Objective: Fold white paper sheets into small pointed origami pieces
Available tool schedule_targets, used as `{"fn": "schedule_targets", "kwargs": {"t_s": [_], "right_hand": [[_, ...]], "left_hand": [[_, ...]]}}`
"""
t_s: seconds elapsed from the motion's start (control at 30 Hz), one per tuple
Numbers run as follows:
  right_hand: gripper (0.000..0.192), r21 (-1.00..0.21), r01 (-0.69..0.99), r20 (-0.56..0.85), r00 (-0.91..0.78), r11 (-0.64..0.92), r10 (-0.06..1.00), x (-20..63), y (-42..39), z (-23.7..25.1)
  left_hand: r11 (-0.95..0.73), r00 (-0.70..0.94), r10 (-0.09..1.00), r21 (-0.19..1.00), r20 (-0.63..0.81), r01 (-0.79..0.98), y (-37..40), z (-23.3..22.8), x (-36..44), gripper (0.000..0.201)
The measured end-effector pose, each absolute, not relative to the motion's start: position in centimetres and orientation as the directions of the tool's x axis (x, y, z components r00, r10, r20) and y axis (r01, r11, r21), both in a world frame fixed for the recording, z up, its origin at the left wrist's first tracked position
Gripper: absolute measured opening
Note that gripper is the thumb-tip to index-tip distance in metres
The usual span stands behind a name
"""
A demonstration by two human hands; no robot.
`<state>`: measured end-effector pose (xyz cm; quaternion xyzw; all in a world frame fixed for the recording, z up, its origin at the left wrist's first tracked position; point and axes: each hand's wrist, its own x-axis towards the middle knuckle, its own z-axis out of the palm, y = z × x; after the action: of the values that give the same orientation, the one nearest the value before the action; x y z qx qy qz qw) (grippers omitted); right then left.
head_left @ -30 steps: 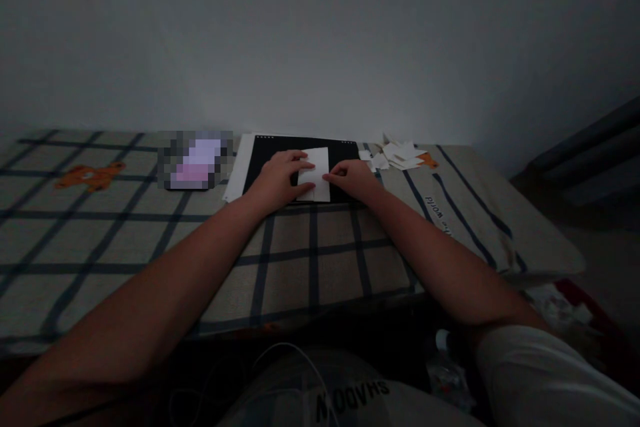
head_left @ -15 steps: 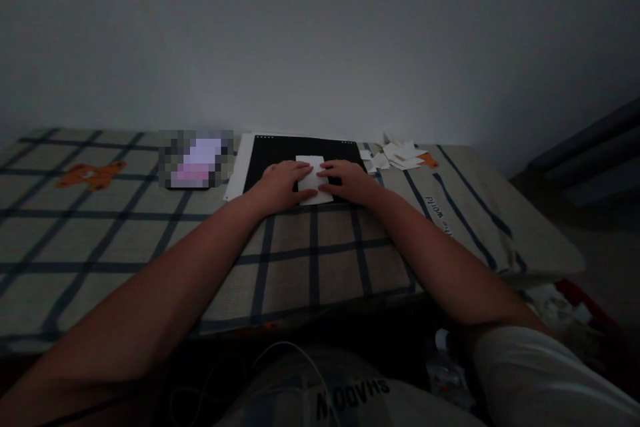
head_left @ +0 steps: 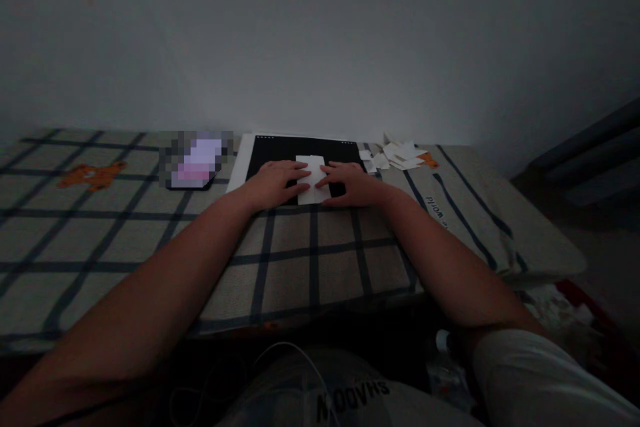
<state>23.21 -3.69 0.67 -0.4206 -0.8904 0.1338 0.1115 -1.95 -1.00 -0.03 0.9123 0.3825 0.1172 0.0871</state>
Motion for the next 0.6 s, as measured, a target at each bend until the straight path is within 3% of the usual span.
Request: {"fn": "schedule_targets", "kwargs": {"t_s": [0.1, 0.2, 0.3, 0.43, 0.53, 0.6], "right_hand": [[0.025, -0.323, 0.684, 0.16, -0.642, 0.654, 0.75, 23.4, -3.4, 0.7], [0.017, -0.348, 0.63, 0.257, -0.648, 0.694, 0.717, 23.5, -3.0, 0.6], [0.022, -0.461, 0.584, 0.393, -0.541, 0.668, 0.744, 23.4, -2.7, 0.6], [0.034, -0.658, 0.49, 0.539, -0.223, 0.571, 0.812, 23.4, -2.6, 0.8], [0.041, -0.783, 0.34, 0.537, -0.056, 0.521, 0.842, 23.3, -2.4, 0.8], [0.044, -0.849, 0.219, 0.49, -0.013, 0.481, 0.871, 23.2, -2.3, 0.9]], "left_hand": [[-0.709, 0.69, 0.704, 0.241, 0.172, 0.663, -0.7, -0.2, -2.1, 0.049], [-0.713, 0.679, 0.698, 0.318, 0.229, 0.625, -0.2, -0.6, -2.2, 0.054], [-0.69, 0.622, 0.716, 0.454, 0.317, 0.563, -0.1, -0.6, -2.3, 0.06], [-0.693, 0.52, 0.715, 0.565, 0.467, 0.447, -0.9, 0.2, -2.1, 0.055], [-0.694, 0.417, 0.72, 0.575, 0.554, 0.433, -1.9, 1.2, -1.6, 0.036], [-0.613, 0.321, 0.79, 0.671, 0.522, 0.418, -2.4, 1.5, -1.1, 0.028]]}}
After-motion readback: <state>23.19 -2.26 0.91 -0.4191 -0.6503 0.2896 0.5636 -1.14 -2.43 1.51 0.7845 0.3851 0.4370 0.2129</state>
